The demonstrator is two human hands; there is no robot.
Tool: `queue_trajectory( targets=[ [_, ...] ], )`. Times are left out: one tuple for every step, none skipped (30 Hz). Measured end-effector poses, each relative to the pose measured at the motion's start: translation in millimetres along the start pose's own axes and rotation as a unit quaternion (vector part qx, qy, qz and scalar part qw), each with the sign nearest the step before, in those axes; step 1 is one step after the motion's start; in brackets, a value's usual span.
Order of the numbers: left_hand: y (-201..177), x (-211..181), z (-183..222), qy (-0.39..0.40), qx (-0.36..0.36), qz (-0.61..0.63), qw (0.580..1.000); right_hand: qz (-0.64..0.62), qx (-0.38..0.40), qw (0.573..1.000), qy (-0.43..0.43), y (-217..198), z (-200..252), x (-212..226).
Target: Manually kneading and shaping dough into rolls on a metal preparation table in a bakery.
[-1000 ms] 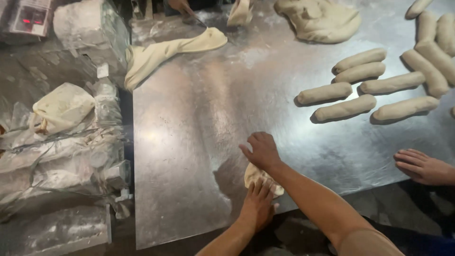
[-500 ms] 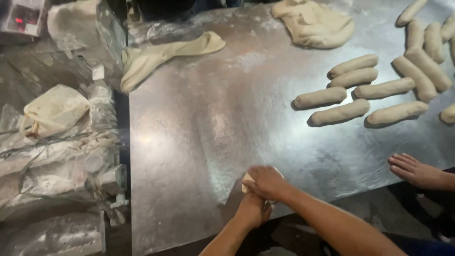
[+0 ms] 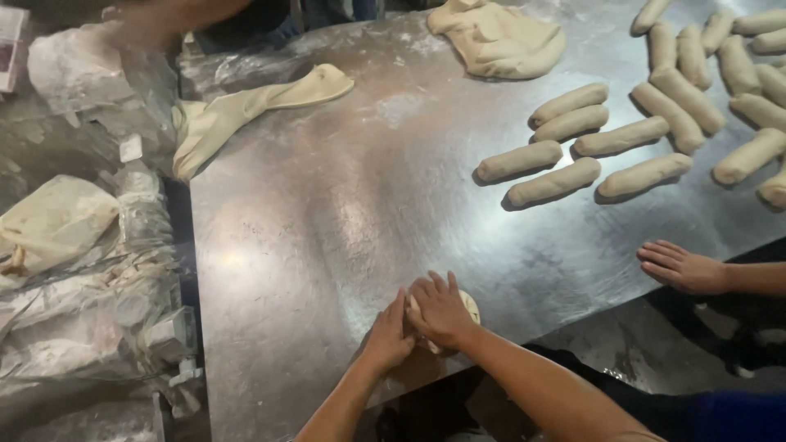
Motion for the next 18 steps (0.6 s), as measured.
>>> queue_trajectory(
  targets=[
    [5.8,0.2,2.0,-0.013,0.039,0.012,0.999,-0.019,-0.029,0.999,-0.026,10.0,17.3,-4.8],
    [-0.4,-13.5,1.0,-0.011,0.045,0.014,0.999,-0.016,-0.029,0.999,-0.019,-7.0,17.0,4.0],
    [-5.2,-24.6,-7.3,-0.043,0.067,0.005,0.997,-0.074,0.021,0.996,0.038,-21.2,11.3,7.7],
    [-9.5,-35.3,-16.5,-0.075,0.089,-0.005,0.993,-0.132,0.069,0.984,0.094,-34.5,5.0,11.2],
    [-9.5,-37.6,-25.4,-0.069,0.092,-0.004,0.993,-0.129,0.064,0.985,0.097,-28.1,0.2,8.9],
    [-8.3,-38.1,-34.8,-0.073,0.104,-0.041,0.991,-0.127,0.068,0.981,0.131,-20.2,-4.8,4.7],
    [-8.8,-37.4,-31.5,-0.086,0.122,-0.080,0.986,-0.131,0.081,0.974,0.169,-10.3,0.7,7.8],
    [-2.7,-26.2,-15.9,-0.089,0.132,-0.081,0.984,-0.135,0.085,0.971,0.177,-0.5,14.9,12.0],
    [2.5,-16.1,-17.5,-0.038,0.094,-0.097,0.990,-0.076,0.030,0.990,0.118,7.2,11.7,8.4],
    [7.0,-6.4,-18.1,0.013,0.055,-0.114,0.992,-0.018,-0.026,0.998,0.058,14.4,9.2,6.2],
    [14.4,7.9,-35.2,0.016,0.051,-0.115,0.992,-0.016,-0.031,0.998,0.055,5.5,-12.9,-0.1],
    [20.8,21.4,-50.1,0.040,0.024,-0.140,0.989,0.002,-0.027,0.999,0.037,-3.4,-32.4,-4.3],
    [27.7,30.2,-31.6,0.049,0.019,-0.161,0.986,0.014,-0.004,0.999,0.033,-15.8,-23.3,5.1],
    [20.9,17.7,1.9,0.039,0.035,-0.157,0.986,0.009,0.012,0.999,0.043,-22.7,8.2,20.7],
    [10.5,10.2,-4.9,0.056,0.026,-0.163,0.985,0.031,-0.030,0.999,0.019,-27.9,3.5,22.7],
    [-1.7,0.8,-10.6,0.074,0.016,-0.169,0.983,0.054,-0.072,0.996,-0.006,-35.2,-0.9,26.1],
    [-11.2,-8.9,-6.3,0.080,0.010,-0.168,0.982,0.059,-0.079,0.995,-0.009,-46.8,7.0,28.3],
    [-19.6,-19.7,-1.3,0.116,0.009,-0.107,0.987,0.066,-0.131,0.989,-0.036,-59.4,15.5,31.2]
  ],
)
Point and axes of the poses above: each hand's wrist, its own z-axis away from the middle knuckle, its own y-axis out of the palm, x = y × z, the point moved 2 cm from there along -z, towards the middle knuckle, and after that the axes turned 14 degrees about -x, right-handed, at the moved point
